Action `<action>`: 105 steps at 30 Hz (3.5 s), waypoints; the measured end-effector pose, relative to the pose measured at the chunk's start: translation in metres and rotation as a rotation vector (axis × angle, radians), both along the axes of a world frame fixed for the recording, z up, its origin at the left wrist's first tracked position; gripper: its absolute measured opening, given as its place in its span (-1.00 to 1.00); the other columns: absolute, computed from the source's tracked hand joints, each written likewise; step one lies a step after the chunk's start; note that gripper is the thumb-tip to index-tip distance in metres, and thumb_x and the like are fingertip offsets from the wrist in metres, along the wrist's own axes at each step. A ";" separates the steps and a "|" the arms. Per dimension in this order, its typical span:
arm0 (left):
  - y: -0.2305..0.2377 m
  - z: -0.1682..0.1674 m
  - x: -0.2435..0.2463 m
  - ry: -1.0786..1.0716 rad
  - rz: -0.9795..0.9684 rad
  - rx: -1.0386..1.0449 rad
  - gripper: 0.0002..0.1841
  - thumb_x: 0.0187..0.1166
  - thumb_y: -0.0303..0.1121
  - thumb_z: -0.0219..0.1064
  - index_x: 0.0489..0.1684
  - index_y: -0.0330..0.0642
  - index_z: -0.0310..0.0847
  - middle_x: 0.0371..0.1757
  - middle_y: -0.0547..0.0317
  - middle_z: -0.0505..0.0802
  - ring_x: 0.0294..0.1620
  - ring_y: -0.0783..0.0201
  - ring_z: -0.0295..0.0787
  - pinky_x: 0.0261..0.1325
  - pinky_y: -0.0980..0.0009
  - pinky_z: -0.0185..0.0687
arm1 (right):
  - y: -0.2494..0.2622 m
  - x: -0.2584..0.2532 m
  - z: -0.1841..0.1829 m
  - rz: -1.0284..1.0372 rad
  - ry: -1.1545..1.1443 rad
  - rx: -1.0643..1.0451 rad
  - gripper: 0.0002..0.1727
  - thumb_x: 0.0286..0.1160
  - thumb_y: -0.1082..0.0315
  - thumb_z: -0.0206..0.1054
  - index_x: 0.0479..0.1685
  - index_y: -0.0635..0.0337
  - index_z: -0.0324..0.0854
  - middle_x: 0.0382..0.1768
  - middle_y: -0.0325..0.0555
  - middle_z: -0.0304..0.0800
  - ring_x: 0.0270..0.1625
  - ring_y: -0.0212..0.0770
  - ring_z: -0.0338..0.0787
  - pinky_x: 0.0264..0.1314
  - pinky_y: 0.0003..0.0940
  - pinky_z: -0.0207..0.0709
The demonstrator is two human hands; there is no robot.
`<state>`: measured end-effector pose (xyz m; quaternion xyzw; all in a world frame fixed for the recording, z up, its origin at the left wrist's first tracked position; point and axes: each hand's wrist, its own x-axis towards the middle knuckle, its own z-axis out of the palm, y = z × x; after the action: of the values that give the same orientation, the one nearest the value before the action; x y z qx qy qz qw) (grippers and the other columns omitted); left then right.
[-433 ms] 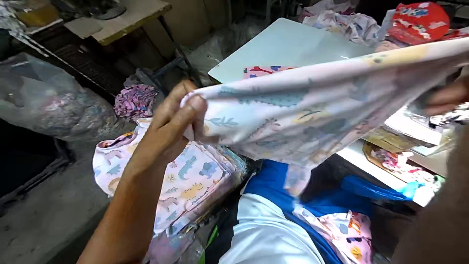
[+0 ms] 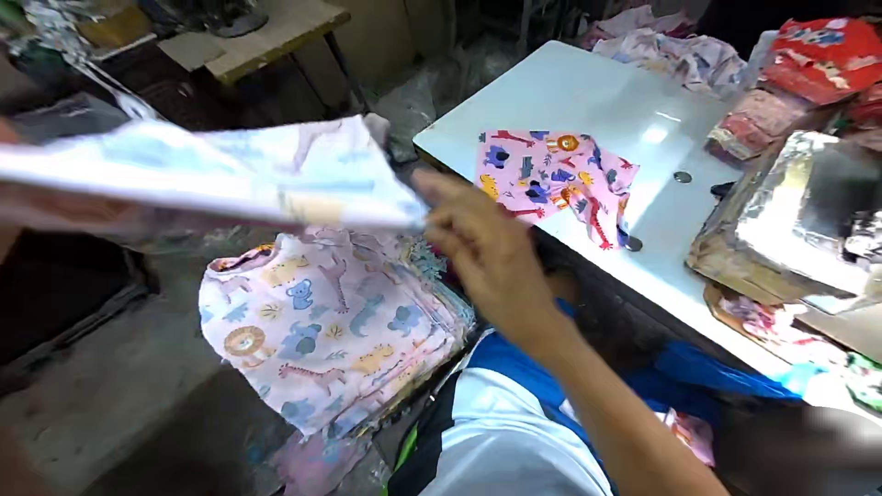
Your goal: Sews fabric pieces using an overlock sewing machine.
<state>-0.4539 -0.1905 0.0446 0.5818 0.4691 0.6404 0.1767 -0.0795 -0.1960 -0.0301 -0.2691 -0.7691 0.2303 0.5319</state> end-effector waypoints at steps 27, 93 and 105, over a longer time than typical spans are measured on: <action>0.188 -0.179 0.408 0.981 -0.641 -0.077 -0.50 0.85 -0.20 0.06 0.65 -0.28 0.45 0.73 -0.12 0.48 0.80 -0.11 0.25 0.82 -0.13 0.02 | -0.189 0.154 -0.208 -0.371 -0.039 -0.921 -0.69 0.71 0.38 0.19 0.22 0.29 0.76 0.13 -0.05 0.89 0.21 -0.29 0.85 0.40 -0.29 0.68; 0.041 -0.127 0.543 1.116 -0.681 0.386 -0.36 0.74 0.22 -0.01 0.68 0.12 0.50 0.73 -0.15 0.48 0.82 -0.09 0.23 0.81 -0.13 -0.05 | -0.109 0.191 -0.150 -0.754 0.476 -0.673 -0.83 0.59 0.37 0.34 -0.07 0.29 0.76 -0.47 -0.30 0.77 -0.69 -0.60 0.56 -0.66 -0.69 0.52; 0.122 -0.194 0.433 1.068 -0.710 0.008 -0.30 0.84 0.11 -0.14 0.79 -0.21 0.26 0.80 -0.08 0.38 0.84 -0.08 0.17 0.80 -0.25 -0.08 | -0.158 0.253 -0.129 -1.184 -0.357 -0.204 -0.72 0.71 0.34 0.22 0.07 0.17 0.86 0.09 -0.04 0.89 0.22 -0.06 0.82 0.33 -0.15 0.64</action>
<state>-0.0207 -0.0683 -0.1494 0.9413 0.2689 0.1664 0.1180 0.1738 -0.3537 -0.1588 -0.7333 -0.5409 -0.0796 0.4043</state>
